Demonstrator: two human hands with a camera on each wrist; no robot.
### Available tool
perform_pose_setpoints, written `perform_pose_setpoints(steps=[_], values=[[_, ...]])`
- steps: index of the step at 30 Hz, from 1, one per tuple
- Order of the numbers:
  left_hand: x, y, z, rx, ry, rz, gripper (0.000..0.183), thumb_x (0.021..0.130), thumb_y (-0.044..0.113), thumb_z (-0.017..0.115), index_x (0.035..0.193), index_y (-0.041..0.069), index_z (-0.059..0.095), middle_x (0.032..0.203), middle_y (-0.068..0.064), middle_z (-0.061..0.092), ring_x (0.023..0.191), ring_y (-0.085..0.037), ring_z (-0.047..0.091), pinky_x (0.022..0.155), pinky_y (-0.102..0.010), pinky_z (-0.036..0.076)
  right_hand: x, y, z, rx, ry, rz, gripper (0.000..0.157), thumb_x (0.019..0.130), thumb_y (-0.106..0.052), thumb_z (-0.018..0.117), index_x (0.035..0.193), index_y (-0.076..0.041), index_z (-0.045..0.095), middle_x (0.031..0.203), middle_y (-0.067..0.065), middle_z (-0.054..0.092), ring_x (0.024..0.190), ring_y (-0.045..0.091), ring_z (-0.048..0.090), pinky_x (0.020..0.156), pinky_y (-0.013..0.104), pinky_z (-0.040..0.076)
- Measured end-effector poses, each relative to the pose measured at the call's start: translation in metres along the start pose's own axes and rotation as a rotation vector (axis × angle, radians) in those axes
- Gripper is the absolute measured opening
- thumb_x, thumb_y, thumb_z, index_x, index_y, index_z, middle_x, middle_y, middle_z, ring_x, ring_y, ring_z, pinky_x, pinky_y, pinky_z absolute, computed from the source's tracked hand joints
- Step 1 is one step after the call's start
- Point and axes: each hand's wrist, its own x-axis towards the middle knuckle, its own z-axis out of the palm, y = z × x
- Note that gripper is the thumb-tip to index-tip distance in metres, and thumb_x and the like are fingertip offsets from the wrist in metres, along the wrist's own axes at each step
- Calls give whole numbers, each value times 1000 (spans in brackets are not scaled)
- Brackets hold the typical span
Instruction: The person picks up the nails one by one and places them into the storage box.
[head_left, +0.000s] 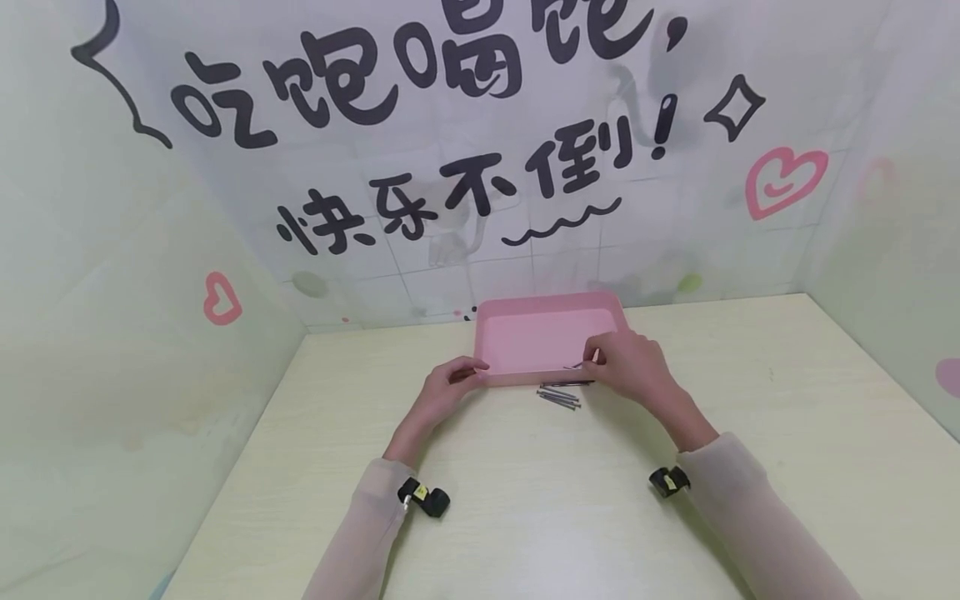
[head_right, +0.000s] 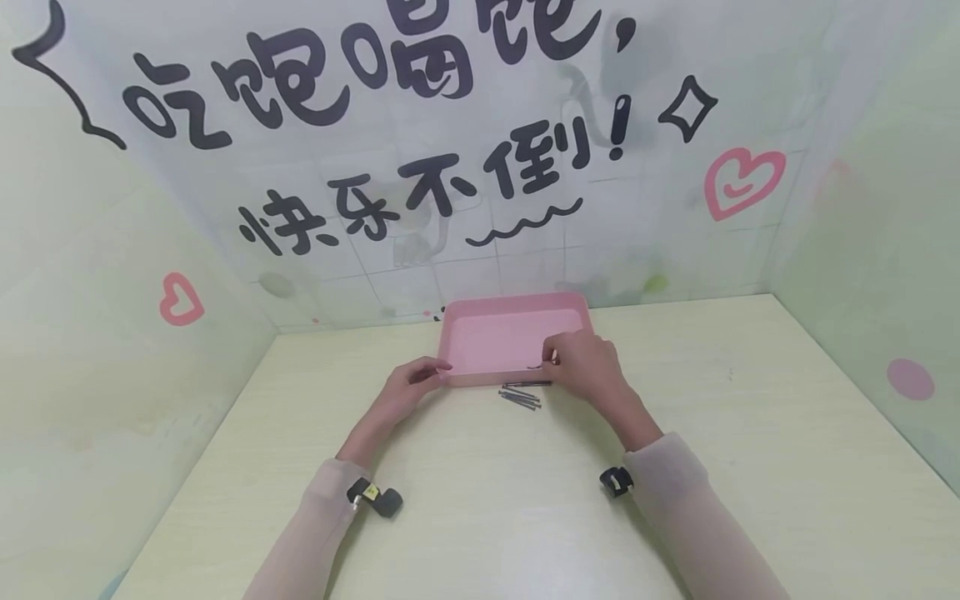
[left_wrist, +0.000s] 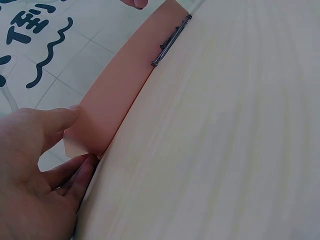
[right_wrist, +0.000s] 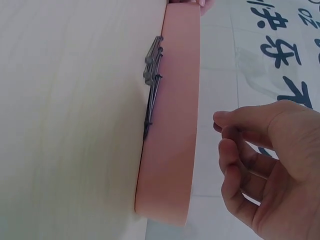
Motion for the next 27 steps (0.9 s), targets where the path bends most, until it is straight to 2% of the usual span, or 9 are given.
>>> perform_pose_setpoints(steps=[5,10,16,27], values=[[0,-1,-1,-4,-2,-4,23,99,26,71,120,18,75,120,-5,73,114,-22,66,106,-43,48,-2,-9,8,-10,-59,-92,4,91,-20,75,88,-19,78,78,-6,71,69,11,57,59,31,44],[-1,1,-1,-1,1,-1,23,99,25,70,121,17,74,122,-6,73,115,-22,66,107,-43,49,-3,-13,14,-9,-101,-176,9,88,-12,76,80,-17,76,70,-8,64,65,10,50,63,26,41],[0,2,0,5,0,-1,23,99,25,69,120,18,74,121,-4,73,114,-20,66,106,-42,49,-3,-13,19,-38,-177,-152,10,88,-15,76,79,-19,76,74,-8,67,65,10,53,59,26,42],[1,1,1,-5,4,-12,24,99,25,70,121,17,74,121,-5,73,114,-20,66,106,-41,49,-3,-14,23,-75,-200,-137,10,85,-12,73,79,-20,77,82,-5,72,69,13,57,59,28,45]])
